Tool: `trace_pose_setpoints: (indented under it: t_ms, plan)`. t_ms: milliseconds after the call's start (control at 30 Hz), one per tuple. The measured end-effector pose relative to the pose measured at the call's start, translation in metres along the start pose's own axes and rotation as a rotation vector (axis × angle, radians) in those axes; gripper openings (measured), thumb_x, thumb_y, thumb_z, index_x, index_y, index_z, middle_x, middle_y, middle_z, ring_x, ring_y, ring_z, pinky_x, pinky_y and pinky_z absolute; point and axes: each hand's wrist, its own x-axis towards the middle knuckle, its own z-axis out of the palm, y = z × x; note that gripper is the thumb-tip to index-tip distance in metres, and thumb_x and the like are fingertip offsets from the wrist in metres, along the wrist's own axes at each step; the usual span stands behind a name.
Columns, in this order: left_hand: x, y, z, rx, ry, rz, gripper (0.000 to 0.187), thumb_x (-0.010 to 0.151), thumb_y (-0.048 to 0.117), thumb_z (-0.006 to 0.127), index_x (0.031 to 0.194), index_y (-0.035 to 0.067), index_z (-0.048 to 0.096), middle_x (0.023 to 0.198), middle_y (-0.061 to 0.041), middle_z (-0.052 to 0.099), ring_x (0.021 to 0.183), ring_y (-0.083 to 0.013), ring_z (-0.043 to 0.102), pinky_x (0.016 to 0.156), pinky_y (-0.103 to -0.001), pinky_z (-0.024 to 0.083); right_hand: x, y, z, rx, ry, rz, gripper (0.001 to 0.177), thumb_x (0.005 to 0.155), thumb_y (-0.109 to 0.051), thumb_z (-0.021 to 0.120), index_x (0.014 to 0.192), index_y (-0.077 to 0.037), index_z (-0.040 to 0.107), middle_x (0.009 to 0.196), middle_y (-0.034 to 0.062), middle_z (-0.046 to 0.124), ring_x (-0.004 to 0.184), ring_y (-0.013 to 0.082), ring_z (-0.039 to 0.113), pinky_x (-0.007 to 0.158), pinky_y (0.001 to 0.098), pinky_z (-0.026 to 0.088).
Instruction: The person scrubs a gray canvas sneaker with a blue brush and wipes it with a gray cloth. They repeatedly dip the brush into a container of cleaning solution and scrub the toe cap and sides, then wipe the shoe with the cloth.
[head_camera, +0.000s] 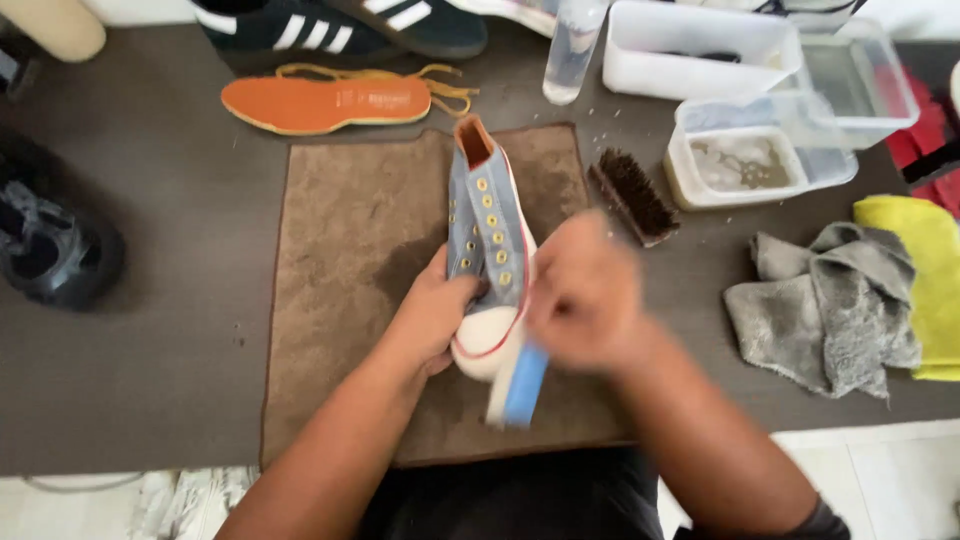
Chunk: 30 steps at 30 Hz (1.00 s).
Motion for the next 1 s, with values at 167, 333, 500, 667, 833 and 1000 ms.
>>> trace_pose_setpoints:
  t_ms: [167, 333, 500, 667, 833, 1000]
  plan:
    - [-0.023, 0.019, 0.009, -0.001, 0.002, -0.042, 0.061, 0.081, -0.002, 0.057, 0.141, 0.003, 0.052, 0.123, -0.024, 0.059, 0.114, -0.0393, 0.06, 0.093, -0.052, 0.053, -0.046, 0.05, -0.013, 0.001, 0.048, 0.285, 0.032, 0.089, -0.005, 0.069, 0.062, -0.011, 0.053, 0.071, 0.0073, 0.06, 0.06, 0.0239, 0.055, 0.052, 0.035, 0.041]
    - [-0.013, 0.014, 0.003, 0.013, -0.017, -0.043, 0.06, 0.081, -0.002, 0.056, 0.141, 0.001, 0.051, 0.125, -0.028, 0.057, 0.114, -0.0425, 0.058, 0.093, -0.056, 0.052, -0.035, 0.039, 0.005, -0.006, 0.115, 0.246, 0.034, 0.092, -0.005, 0.065, 0.061, -0.013, 0.054, 0.07, 0.0051, 0.058, 0.06, 0.0234, 0.056, 0.054, 0.0316, 0.041]
    - [0.0, 0.0, -0.001, -0.021, -0.002, 0.012, 0.058, 0.081, -0.005, 0.055, 0.138, 0.001, 0.054, 0.125, -0.026, 0.062, 0.112, -0.0386, 0.062, 0.092, -0.05, 0.054, -0.046, 0.08, -0.008, 0.036, 0.11, 0.236, 0.037, 0.09, 0.001, 0.066, 0.06, -0.011, 0.048, 0.067, 0.0091, 0.059, 0.06, 0.0275, 0.056, 0.056, 0.033, 0.043]
    - [0.012, -0.012, -0.015, -0.031, -0.02, 0.001, 0.053, 0.08, -0.005, 0.055, 0.132, 0.002, 0.058, 0.115, -0.026, 0.065, 0.102, -0.0392, 0.066, 0.084, -0.052, 0.057, -0.021, 0.014, 0.013, 0.073, 0.119, 0.245, 0.033, 0.086, -0.004, 0.067, 0.06, -0.013, 0.049, 0.07, 0.0052, 0.059, 0.062, 0.0245, 0.053, 0.058, 0.033, 0.045]
    - [0.0, -0.001, -0.004, -0.005, 0.01, -0.015, 0.056, 0.079, -0.006, 0.054, 0.134, 0.001, 0.056, 0.116, -0.024, 0.062, 0.102, -0.0377, 0.063, 0.084, -0.048, 0.056, -0.041, 0.055, -0.003, -0.024, 0.104, 0.166, 0.029, 0.085, 0.001, 0.066, 0.062, -0.013, 0.054, 0.074, 0.0058, 0.062, 0.067, 0.0264, 0.057, 0.06, 0.0329, 0.044]
    - [-0.008, 0.01, 0.006, 0.005, -0.001, -0.051, 0.059, 0.079, -0.004, 0.056, 0.138, 0.002, 0.055, 0.117, -0.024, 0.062, 0.102, -0.0374, 0.063, 0.083, -0.048, 0.056, -0.024, 0.002, 0.023, 0.083, 0.119, 0.15, 0.026, 0.082, -0.004, 0.066, 0.061, -0.014, 0.054, 0.073, 0.0036, 0.061, 0.072, 0.0266, 0.061, 0.064, 0.0334, 0.048]
